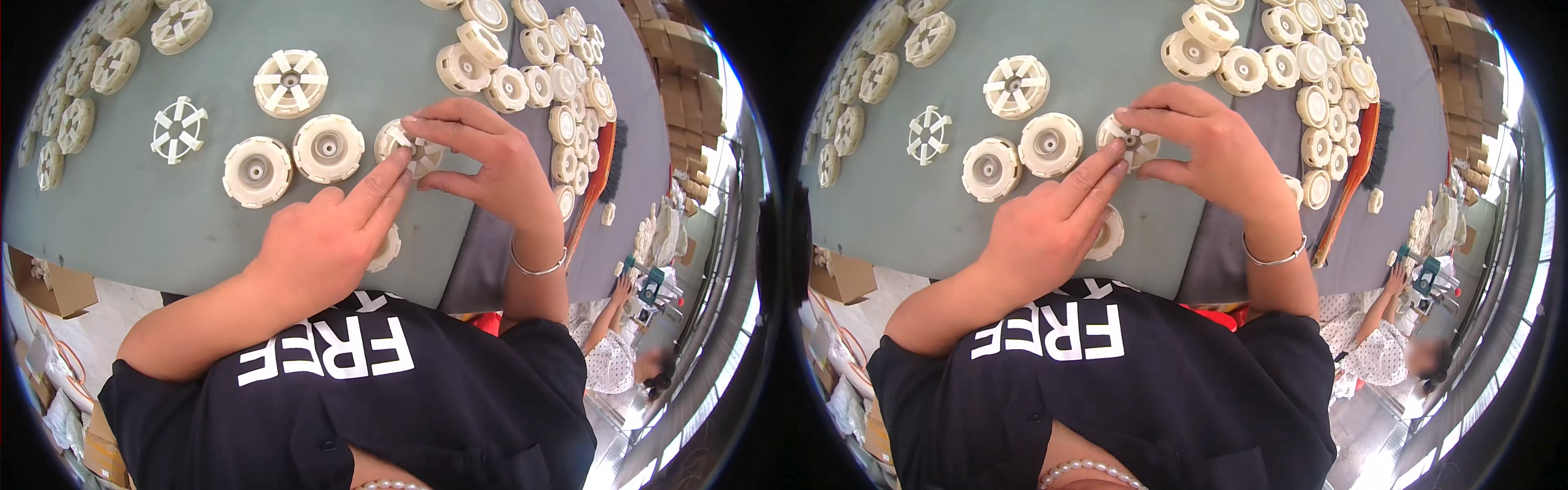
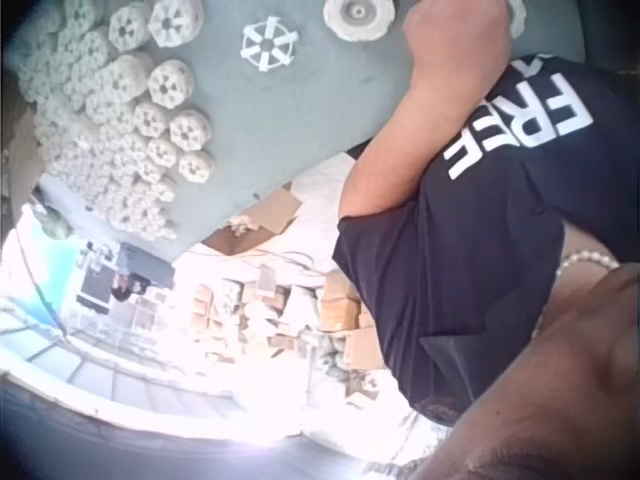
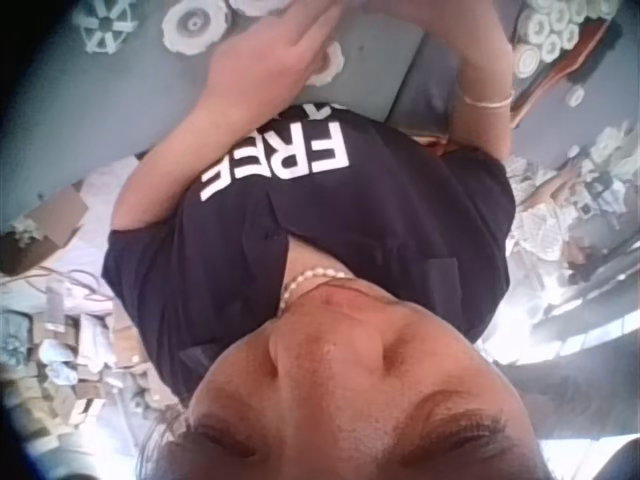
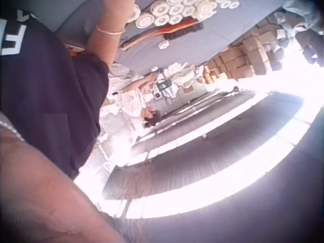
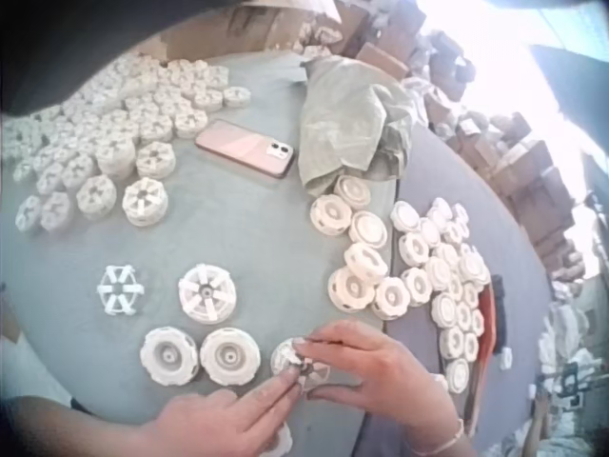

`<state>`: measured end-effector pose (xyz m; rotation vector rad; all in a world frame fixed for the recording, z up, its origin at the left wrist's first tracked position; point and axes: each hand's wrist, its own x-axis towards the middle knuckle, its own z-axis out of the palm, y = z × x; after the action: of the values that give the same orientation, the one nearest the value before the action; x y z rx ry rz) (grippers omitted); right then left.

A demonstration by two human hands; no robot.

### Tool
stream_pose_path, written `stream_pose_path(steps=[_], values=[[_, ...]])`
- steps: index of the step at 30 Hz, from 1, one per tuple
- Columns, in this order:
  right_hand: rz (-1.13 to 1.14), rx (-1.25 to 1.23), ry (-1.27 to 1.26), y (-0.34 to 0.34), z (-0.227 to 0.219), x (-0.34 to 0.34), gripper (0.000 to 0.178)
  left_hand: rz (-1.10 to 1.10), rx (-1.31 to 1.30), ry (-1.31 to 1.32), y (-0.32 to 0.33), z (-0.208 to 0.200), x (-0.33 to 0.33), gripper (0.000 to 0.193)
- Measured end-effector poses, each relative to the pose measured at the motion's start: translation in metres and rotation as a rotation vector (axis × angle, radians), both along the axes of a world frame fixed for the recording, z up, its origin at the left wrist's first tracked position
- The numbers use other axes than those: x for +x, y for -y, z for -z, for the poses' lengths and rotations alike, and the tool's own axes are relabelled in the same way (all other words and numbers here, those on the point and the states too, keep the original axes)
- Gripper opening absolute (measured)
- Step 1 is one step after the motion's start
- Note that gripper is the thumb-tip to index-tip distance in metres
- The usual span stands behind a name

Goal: The person assembles small white plastic components by inserting metal springs and plastic inserts into circular housings. They repeatedly pick up parts, fit them together, and place the completed units on the table. The process is performed by hand without tools.

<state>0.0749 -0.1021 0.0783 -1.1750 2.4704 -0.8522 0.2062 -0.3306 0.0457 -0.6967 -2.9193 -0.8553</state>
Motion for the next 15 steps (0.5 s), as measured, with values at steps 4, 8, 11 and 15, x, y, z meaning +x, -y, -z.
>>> stream_pose_path(steps=[4,8,11,15], values=[[0.032,-0.036,-0.065,-0.004,0.015,0.004,0.062,-0.046,-0.038,-0.038,-0.004,0.004,-0.005,0.066],[0.155,-0.108,-0.127,-0.001,0.016,0.019,0.062,-0.06,0.198,-0.059,0.006,0.007,-0.009,0.059],[0.26,-0.216,-0.167,0.004,0.011,0.043,0.061,-0.159,0.855,0.433,0.027,-0.001,-0.005,0.064],[0.161,-0.364,-0.118,0.03,0.005,0.093,0.053,-0.222,1.375,0.963,0.027,-0.028,0.01,0.105]])
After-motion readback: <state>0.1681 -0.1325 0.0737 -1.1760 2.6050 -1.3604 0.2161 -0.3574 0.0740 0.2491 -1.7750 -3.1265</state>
